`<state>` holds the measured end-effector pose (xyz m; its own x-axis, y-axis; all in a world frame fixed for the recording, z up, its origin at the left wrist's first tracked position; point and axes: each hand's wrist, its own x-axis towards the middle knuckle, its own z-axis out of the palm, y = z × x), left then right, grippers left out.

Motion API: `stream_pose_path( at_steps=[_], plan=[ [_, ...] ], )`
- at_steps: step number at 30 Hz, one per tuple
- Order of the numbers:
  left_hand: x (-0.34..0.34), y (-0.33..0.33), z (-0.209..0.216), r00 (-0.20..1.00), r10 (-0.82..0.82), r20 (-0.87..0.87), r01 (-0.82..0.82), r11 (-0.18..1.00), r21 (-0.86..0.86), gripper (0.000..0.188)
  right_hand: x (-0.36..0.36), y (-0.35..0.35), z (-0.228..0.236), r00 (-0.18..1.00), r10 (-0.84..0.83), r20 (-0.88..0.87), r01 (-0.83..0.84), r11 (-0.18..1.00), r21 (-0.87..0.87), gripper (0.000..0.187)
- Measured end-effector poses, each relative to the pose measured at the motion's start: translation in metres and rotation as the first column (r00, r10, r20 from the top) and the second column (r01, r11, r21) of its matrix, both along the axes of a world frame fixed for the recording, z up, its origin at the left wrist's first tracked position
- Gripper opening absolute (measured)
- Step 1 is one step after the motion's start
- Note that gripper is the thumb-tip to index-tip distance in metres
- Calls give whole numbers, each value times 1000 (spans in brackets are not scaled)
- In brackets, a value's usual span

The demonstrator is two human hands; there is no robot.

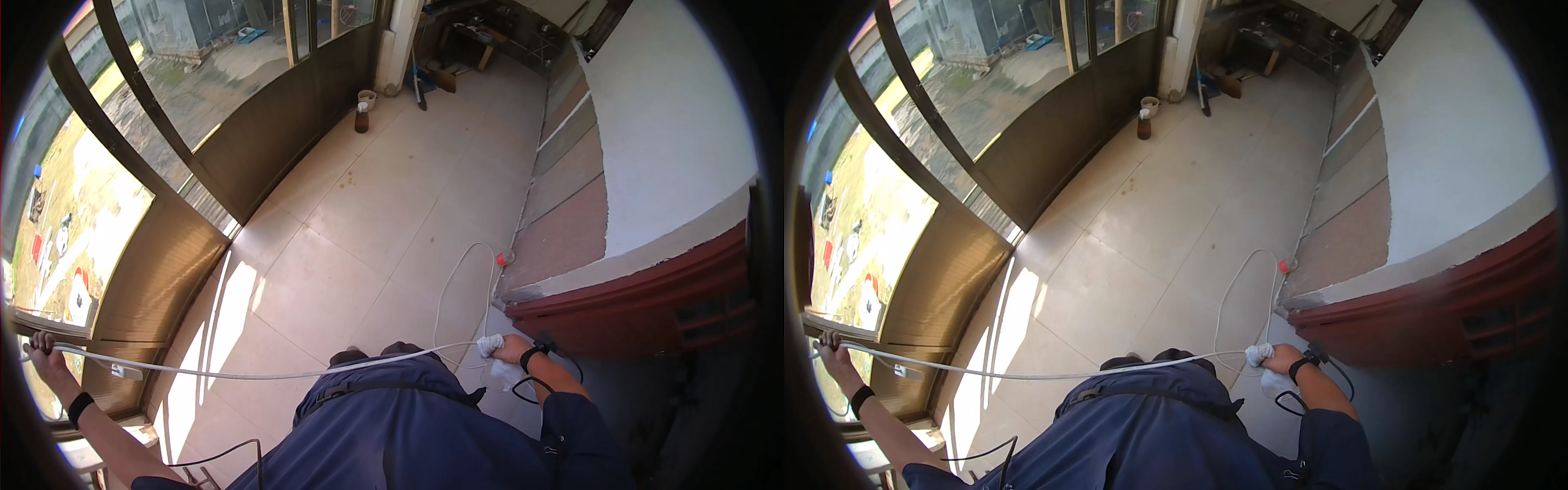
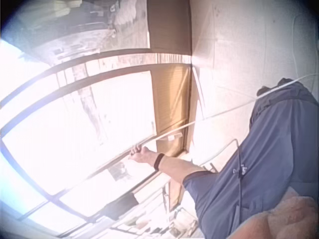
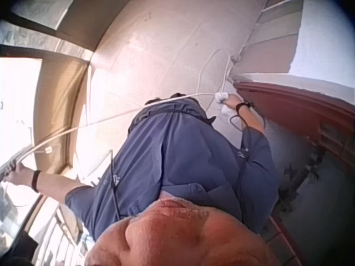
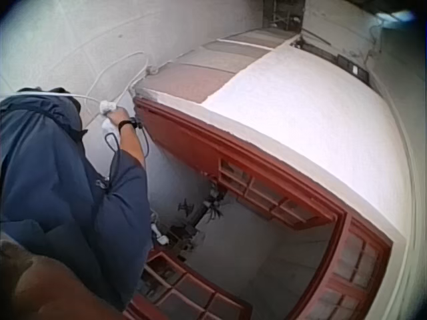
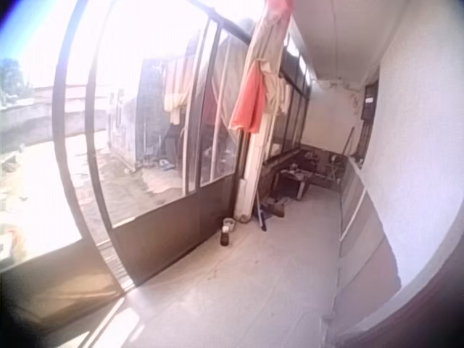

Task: The recorder moves a metal window frame, unplugs a fan, and then uses a cloth to wipe down a sliding glass door and its frame.

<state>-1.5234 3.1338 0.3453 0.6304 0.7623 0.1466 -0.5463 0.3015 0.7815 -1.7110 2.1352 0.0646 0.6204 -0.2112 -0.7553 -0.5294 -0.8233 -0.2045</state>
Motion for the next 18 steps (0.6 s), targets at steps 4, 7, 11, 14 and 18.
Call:
stream_pose_path(
  at_steps=[4,7,11,14,18],
  plan=[
    [-7,-86,-41,990,-49,-135,53,998,27,24,37,23,4,848,-528,51,466,788,403,36],
    [-7,-169,-83,918,-152,-367,180,983,43,23,95,88,61,788,-607,-100,471,492,732,33],
    [-7,-287,-122,800,-312,-512,401,913,70,26,154,161,102,850,-518,-95,283,296,912,33],
    [1,-359,-153,715,-464,-523,491,866,-98,28,187,214,122,892,-453,-21,129,208,970,31],
    [17,-452,-177,516,-654,-553,685,703,-192,36,210,265,128,935,-338,108,-45,190,981,30]
  ],
)
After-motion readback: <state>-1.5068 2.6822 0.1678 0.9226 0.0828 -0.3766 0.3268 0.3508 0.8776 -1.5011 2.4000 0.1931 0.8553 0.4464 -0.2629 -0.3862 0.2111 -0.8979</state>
